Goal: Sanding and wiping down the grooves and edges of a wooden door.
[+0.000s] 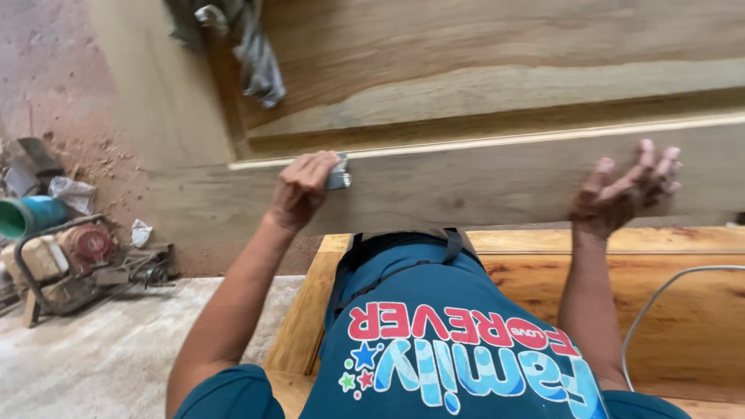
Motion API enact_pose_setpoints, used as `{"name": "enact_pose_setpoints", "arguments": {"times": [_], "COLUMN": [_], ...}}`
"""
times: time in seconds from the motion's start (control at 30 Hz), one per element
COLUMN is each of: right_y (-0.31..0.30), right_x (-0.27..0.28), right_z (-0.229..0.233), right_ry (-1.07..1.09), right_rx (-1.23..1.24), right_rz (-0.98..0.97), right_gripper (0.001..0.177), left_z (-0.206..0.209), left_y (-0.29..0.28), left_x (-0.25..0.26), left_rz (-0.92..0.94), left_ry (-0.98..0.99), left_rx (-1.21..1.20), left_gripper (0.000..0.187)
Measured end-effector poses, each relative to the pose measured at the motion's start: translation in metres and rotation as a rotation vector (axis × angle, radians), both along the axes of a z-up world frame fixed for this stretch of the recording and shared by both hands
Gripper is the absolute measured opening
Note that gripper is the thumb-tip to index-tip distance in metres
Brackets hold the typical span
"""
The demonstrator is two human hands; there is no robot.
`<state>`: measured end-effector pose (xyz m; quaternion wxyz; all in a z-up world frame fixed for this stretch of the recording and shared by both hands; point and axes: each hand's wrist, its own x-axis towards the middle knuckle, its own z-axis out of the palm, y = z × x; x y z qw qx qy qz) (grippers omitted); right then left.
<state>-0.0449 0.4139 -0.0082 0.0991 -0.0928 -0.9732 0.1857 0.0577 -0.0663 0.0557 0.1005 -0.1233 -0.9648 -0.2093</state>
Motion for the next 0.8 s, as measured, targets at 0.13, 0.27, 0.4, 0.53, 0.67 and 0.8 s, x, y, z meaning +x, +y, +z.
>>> {"name": "enact_pose_setpoints", "arguments": {"times": [0.13,0.27,0.4,0.53,0.67,0.8], "right_y": [0.000,-0.014,-0.014,-0.025,-0.015,-0.007], "right_x": [0.000,0.005,0.001,0.005,0.006,0.005], "right_z": [-0.001,0.009,0.009,0.020,0.009,-0.004], "right_ry": [-0.011,0.056,0.104,0.229,0.247,0.243], "right_rx": [0.001,-0.034,0.017,0.084,0.070,0.032], "right_rz": [-0.034,-0.018,-0.026,0.107,0.123,0.096], "right_gripper": [0.062,0.057,0.052,0.043,0.044,0.042], "left_z": [0.001,0.009,-0.012,-0.019,-0.030,-0.024], "left_y": [-0.100,-0.127,-0.093,-0.032,-0.066,-0.132], "left_x": [0.043,0.056,0.036,0.017,0.042,0.064], "left_rz": [0.015,0.018,0.010,-0.044,-0.088,-0.056], "left_ry": [-0.019,-0.052,0.056,0.159,0.091,0.073], "left_rx": [-0.043,-0.028,0.053,0.053,0.035,-0.037], "left_gripper": [0.027,0.022,0.022,0.025,0.030,0.029]}}
